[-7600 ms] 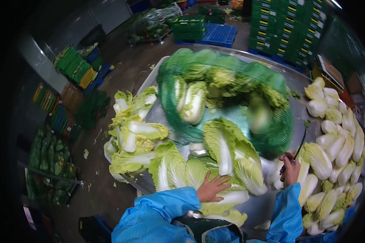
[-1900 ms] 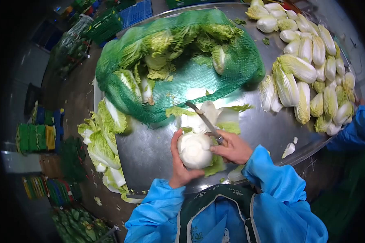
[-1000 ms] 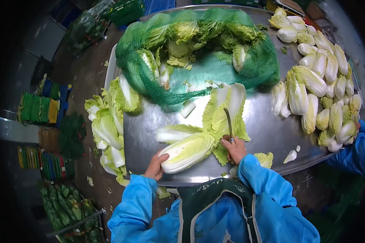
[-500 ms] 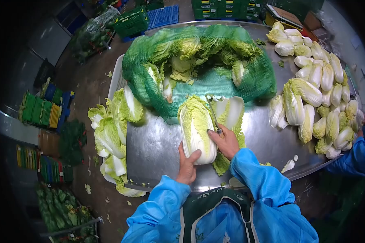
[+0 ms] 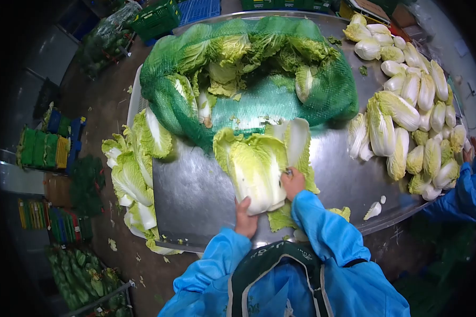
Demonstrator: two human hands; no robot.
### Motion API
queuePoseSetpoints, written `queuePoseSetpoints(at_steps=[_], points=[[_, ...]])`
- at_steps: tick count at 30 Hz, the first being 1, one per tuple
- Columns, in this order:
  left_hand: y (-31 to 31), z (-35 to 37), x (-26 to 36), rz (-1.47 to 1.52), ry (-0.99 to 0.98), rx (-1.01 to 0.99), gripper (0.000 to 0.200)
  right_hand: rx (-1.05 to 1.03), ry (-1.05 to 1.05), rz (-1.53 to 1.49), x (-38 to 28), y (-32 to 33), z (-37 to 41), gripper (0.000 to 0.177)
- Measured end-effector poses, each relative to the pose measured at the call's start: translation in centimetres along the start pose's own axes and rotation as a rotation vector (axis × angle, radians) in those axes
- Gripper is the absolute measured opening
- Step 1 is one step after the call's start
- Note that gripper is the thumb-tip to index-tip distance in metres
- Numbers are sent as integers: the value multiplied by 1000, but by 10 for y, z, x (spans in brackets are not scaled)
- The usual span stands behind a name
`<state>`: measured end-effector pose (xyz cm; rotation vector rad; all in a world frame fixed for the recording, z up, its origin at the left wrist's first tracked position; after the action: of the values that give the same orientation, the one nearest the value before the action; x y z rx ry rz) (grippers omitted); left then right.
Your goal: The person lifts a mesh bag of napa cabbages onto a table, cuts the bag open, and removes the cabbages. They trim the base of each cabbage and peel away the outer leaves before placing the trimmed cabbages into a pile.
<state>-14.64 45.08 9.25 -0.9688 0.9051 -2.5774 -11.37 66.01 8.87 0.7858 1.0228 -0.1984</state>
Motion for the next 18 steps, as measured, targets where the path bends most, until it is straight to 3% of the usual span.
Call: queuePoseSetpoints(at_steps=[2, 4, 5, 8, 10, 11, 18], points=[[3, -3, 21, 106, 54, -78, 70, -14, 17, -41, -6, 16, -15, 31], [-29, 23, 42, 282, 196, -429, 74, 52, 132, -71, -33, 48, -12, 34], [-33, 29, 50, 235, 214, -485, 81, 41, 134, -71, -50, 54, -7, 34], [-24, 27, 50, 210, 169, -380, 79, -3, 307, -324, -109, 66, 17, 47], [-48, 28, 50, 43, 90, -370, 74, -670, -228, -814, -107, 19, 38, 59], [-64, 31, 57, -120, 10, -351, 69, -634, -252, -1074, -99, 2, 34, 62], [-113, 53, 98, -466, -265, -422, 54, -674, -79, -1486, -91, 4, 36, 63]])
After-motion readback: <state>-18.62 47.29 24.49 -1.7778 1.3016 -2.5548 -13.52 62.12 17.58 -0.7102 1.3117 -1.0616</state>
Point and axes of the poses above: each hand's wrist, its own z-axis away from the middle knuckle, its own y-axis out of the back of the hand, x = y × z, the point moved 7 cm from there along -z, towards the middle knuckle, and after that the axes turned 7 degrees about -x, right-handed, at the moved point
